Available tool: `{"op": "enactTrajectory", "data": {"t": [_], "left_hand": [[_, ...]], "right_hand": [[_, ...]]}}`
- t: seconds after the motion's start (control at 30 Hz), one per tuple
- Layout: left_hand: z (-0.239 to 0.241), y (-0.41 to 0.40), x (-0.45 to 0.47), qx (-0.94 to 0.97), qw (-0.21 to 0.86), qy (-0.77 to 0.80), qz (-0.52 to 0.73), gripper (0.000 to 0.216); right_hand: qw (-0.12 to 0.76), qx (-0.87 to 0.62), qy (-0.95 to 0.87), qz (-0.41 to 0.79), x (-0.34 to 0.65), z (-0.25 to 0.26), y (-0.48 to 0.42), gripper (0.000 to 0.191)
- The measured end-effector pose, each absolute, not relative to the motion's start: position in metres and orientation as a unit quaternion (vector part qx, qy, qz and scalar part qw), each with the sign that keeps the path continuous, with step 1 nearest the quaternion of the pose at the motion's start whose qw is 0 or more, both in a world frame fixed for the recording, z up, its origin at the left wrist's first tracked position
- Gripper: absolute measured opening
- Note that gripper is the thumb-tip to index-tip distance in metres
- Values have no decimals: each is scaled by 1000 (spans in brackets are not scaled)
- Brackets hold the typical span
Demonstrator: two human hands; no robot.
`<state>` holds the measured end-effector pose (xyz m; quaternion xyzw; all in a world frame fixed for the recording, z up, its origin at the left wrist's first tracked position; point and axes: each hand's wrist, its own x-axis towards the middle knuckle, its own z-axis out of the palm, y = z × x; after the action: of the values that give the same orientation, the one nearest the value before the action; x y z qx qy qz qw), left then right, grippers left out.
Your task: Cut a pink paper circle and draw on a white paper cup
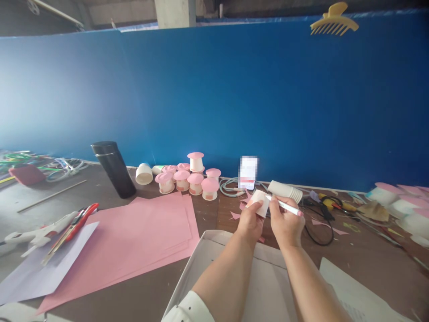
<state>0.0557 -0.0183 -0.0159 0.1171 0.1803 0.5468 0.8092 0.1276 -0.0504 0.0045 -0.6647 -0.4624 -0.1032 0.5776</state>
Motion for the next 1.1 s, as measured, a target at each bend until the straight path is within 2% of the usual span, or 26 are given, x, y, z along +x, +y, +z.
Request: {"op": "enactTrajectory", "data": {"t": [0.33,1.1], "left_hand": [[-14,-18,56,103,803,194,554,30],[-14,-17,56,132,799,169,562,31]], "right_hand": [[566,-659,-478,-129,127,2,-49,35],[562,-660,-483,-121,124,2,-49,29]]}}
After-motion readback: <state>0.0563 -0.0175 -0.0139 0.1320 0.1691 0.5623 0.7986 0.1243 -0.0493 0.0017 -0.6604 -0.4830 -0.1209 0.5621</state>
